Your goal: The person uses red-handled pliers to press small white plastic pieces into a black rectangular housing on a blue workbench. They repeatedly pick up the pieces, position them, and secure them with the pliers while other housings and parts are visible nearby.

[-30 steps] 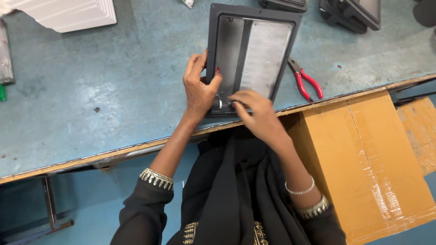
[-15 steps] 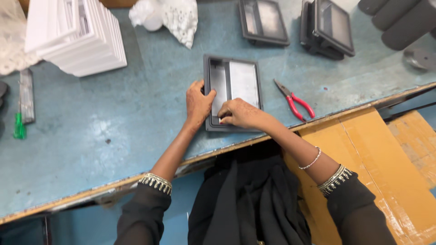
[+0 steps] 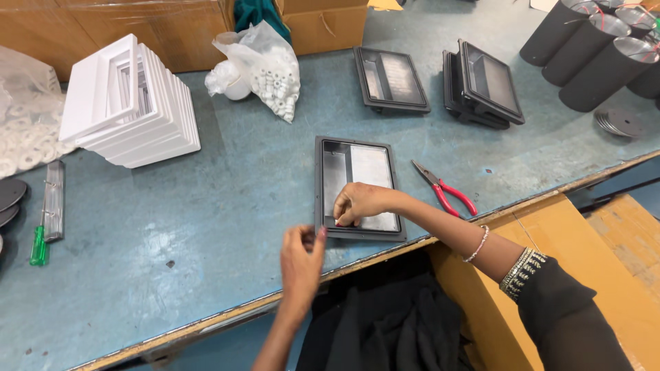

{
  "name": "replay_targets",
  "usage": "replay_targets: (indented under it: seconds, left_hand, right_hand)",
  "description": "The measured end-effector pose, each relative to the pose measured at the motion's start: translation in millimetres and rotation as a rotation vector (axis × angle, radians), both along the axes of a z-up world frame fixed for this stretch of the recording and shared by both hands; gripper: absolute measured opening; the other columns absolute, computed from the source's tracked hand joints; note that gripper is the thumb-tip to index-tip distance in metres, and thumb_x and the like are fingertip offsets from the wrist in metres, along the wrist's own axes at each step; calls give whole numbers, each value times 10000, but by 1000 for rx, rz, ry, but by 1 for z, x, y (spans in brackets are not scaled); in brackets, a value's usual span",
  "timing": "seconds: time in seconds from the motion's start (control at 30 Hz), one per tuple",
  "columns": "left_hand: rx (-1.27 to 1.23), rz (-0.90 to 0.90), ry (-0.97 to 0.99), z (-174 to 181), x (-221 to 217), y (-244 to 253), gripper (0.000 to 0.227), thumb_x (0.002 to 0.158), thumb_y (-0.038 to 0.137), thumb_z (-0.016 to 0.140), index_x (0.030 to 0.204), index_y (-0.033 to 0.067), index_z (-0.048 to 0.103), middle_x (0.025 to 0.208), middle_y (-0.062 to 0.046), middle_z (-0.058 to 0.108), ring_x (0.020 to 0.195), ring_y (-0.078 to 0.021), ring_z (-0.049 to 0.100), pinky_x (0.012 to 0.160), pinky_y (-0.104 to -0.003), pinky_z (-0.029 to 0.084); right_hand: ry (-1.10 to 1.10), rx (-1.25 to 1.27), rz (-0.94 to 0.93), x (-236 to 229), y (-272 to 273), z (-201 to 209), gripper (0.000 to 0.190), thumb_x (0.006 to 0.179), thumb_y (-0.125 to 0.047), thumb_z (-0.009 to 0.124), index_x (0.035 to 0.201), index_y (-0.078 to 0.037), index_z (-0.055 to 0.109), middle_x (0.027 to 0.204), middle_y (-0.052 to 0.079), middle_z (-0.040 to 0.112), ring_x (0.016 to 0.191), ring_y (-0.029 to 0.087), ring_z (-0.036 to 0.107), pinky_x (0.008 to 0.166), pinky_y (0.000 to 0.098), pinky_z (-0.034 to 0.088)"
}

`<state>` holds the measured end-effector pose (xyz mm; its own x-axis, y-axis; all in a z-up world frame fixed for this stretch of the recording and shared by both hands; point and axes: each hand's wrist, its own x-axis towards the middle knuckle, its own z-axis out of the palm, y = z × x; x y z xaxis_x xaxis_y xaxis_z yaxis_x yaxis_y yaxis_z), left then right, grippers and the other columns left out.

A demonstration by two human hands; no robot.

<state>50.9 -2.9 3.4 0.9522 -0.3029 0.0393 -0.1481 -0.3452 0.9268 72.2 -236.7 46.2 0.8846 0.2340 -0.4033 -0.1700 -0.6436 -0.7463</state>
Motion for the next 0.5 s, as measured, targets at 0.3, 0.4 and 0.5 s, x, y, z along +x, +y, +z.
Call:
replay_targets:
  seconds: [0.3,0.4,0.5]
  left_hand:
    - [-279,32,-74,2,-23,-1,462,848,266,778,1151,-59,653,1053,-99,652,785,-168,721,698,-297,574]
    - [-211,65,3,4,-20,-5,460,837,303,799,1112,-50,692,1048,-79,691,755,-152,730,676,-299,567]
    - [-179,116,51,5,-19,-8,478,833,351,811,1074,-49,712,1035,-69,708,740,-133,733,677,-289,563]
  right_hand:
    - [61,-66,27,1,3,9,250,819,-179,772,989,6,776,856,93,782,701,139,721,665,267,593]
    - [63,-59,29,0,5,11,248,823,-182,766,986,5,773,855,92,778,701,141,722,668,272,596]
    - [69,-54,41,1,4,13,246,830,-179,755,992,5,777,861,90,775,704,140,719,671,272,593]
